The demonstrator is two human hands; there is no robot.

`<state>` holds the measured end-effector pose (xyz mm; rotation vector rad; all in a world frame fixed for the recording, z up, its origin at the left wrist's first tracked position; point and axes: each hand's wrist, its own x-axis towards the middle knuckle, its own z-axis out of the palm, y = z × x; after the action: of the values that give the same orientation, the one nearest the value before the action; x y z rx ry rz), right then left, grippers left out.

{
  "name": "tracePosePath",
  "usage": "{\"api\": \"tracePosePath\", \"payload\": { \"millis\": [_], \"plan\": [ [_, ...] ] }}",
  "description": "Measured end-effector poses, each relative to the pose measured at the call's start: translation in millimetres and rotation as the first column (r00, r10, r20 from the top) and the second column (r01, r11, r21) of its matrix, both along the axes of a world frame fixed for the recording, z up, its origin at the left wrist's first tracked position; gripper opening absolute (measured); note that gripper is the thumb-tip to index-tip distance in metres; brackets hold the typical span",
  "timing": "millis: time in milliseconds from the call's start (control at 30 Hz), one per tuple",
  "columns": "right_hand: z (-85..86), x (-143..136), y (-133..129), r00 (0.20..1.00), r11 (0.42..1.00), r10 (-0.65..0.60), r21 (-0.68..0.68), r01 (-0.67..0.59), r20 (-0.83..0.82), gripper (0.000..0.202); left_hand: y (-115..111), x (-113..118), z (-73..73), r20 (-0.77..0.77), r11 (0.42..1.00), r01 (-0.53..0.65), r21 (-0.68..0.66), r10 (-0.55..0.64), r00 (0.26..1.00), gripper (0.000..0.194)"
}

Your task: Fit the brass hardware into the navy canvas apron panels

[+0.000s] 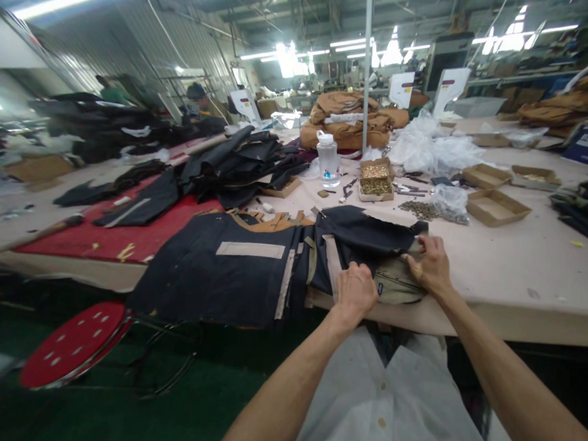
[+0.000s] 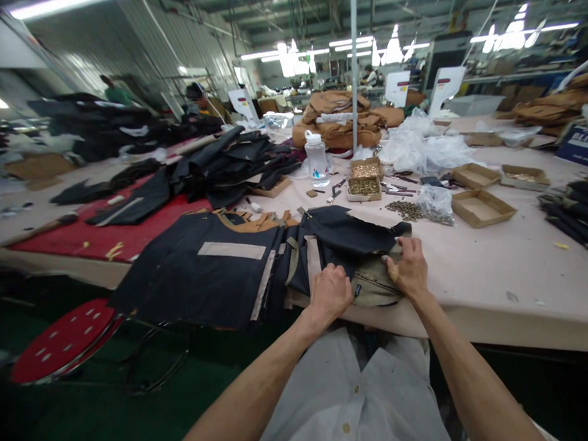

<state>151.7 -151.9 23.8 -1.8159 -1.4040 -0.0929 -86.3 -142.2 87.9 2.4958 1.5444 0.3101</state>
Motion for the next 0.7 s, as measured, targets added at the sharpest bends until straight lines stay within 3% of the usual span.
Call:
{"api": "tracePosePath", "payload": {
  "millis": [100,167,233,400,533,700],
  "plan": [
    [9.9,5.4,28.2,0.980,0.995,-0.040,-0.078,0.056,0.195,0.058,-8.5,-1.9,7.5,0.015,0.998,-0.058,0.024,0.058,0.998,0.037],
    [17.1,11.6,49.6,0.962,0.986,0.006,-0.161,0.040,0.275,0.046,-15.4,-4.1,9.1,0.039,0.994,-0.110,0.012,0.110,0.993,0.045],
    [25.6,20.3,71.4,0.957,0.981,0.023,-0.191,0.034,0.288,0.035,-21.6,-6.3,6.8,0.083,0.992,-0.125,-0.020,0.127,0.988,0.038],
    [59.6,47.5,117.3,0.978,0.998,0.027,-0.054,-0.016,0.208,0.035,-29.5,-13.1,5.9,0.372,0.979,-0.202,0.007,0.185,0.910,0.022],
    [90.9,62.3,137.9,0.987,0.999,0.034,-0.007,-0.033,0.158,0.035,-26.5,-27.5,34.3,0.614,0.927,-0.372,0.046,0.267,0.742,0.017],
    [116.1,68.3,146.9,0.993,0.992,0.041,-0.127,-0.026,0.113,0.031,-6.6,-51.2,83.5,0.737,0.882,-0.468,0.044,0.288,0.612,0.024]
  ]
}}
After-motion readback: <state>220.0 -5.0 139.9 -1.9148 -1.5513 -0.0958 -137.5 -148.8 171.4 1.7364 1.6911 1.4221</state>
